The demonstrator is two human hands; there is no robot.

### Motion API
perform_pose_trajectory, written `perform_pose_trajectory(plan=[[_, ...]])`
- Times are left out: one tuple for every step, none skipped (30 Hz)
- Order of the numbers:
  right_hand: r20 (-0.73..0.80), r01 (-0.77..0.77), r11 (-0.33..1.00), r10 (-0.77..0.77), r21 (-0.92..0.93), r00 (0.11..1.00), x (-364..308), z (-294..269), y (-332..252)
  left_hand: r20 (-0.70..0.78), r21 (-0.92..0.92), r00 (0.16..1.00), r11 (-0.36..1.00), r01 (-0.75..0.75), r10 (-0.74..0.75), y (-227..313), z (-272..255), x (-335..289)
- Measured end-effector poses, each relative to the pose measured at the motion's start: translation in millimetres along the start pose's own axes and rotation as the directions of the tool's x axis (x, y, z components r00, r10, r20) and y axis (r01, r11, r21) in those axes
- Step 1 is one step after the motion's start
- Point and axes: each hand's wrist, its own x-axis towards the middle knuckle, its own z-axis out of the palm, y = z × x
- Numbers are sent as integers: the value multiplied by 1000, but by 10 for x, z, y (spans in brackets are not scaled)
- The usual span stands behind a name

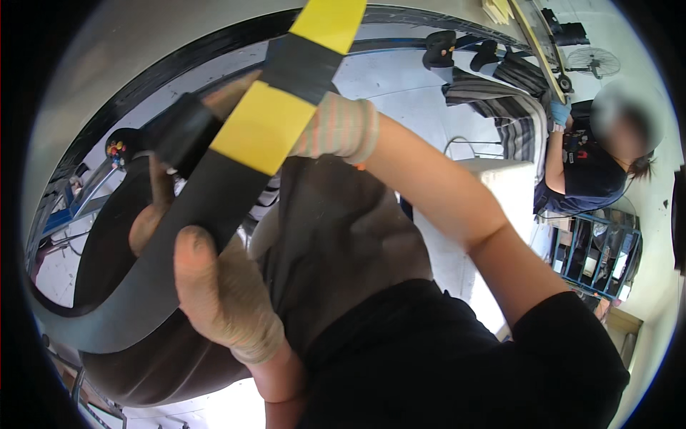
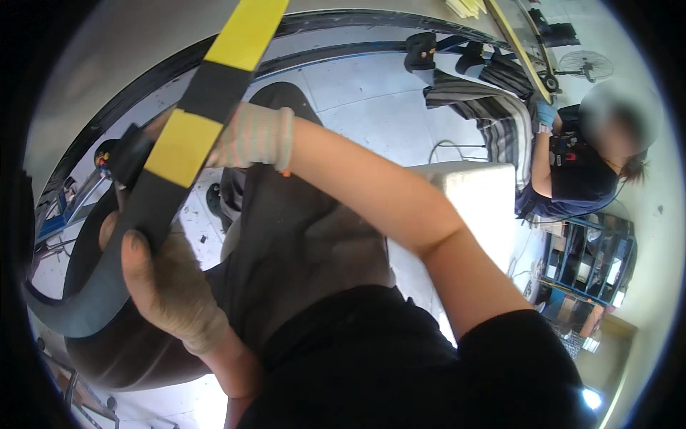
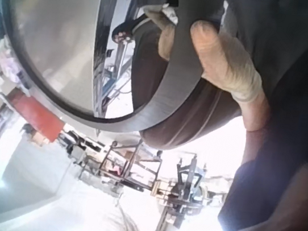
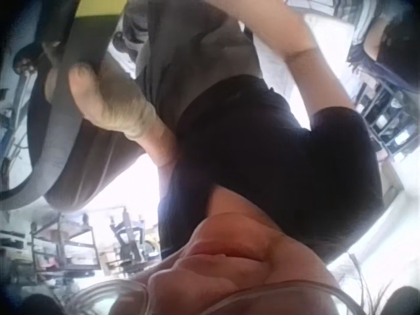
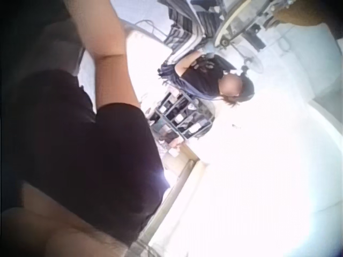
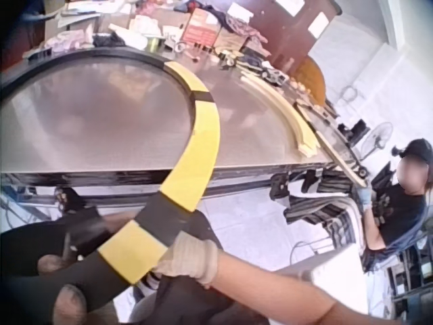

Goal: Applying yellow tape to a large circular metal component at a fabrication station.

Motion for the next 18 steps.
perform_pose_trajectory(plan=[[90,114,993,-114,5,989,176,72,143,-11,-31,1000,999,23,-24,92,-90,-29],[104,215,966,-201,-144,974,207,83,165,-80,-51,997,999,17,-21,96,-112,-53],[134,313,905,-285,-287,949,214,117,174,-160,-43,987,999,7,-14,109,-98,-73],[125,285,901,-257,-328,958,149,43,233,-193,-42,981,999,11,-19,-12,-136,-56],[83,395,810,-401,-433,912,153,65,286,-223,-23,975,1000,6,-11,-48,-165,-30],[66,497,689,-550,-528,833,151,75,319,-210,-38,978,999,6,-14,-76,-117,-22],[62,494,676,-556,-547,829,4,64,286,-218,-36,976,999,3,-11,-55,-61,-19],[-98,316,929,-339,-193,936,-163,83,298,-233,-18,972,1000,-8,3,-25,-64,2],[-144,94,971,-63,219,988,-309,60,277,-221,-14,975,1000,-15,11,-50,-77,4],[90,-139,976,125,170,988,-412,11,34,-200,-10,979,999,-36,33,-39,-168,-15],[306,-341,938,310,53,900,-564,-124,-316,-177,-11,982,998,-62,59,-46,-211,-12],[279,-389,913,344,125,897,-742,-189,-662,-116,-4,989,996,-87,86,-85,-118,-11],[249,-434,877,382,205,890,-828,-152,-967,-122,-52,992,998,-19,13,-42,16,-37],[123,-410,891,393,193,911,-678,9,-1293,-105,-99,994,995,-8,-3,-28,62,-46],[-22,-386,905,396,180,918,-588,134,-1558,-76,-151,997,988,15,-27,-39,102,-40],[-13,-363,912,372,190,928,-501,186,-1551,-74,-117,997,993,2,-10,30,122,-31],[41,-342,914,341,219,939,-394,202,-1437,-78,-89,997,996,18,-25,7,153,-46],[93,-321,914,308,247,947,-281,205,-1327,-59,-122,995,990,67,-74,-3,192,-78]])
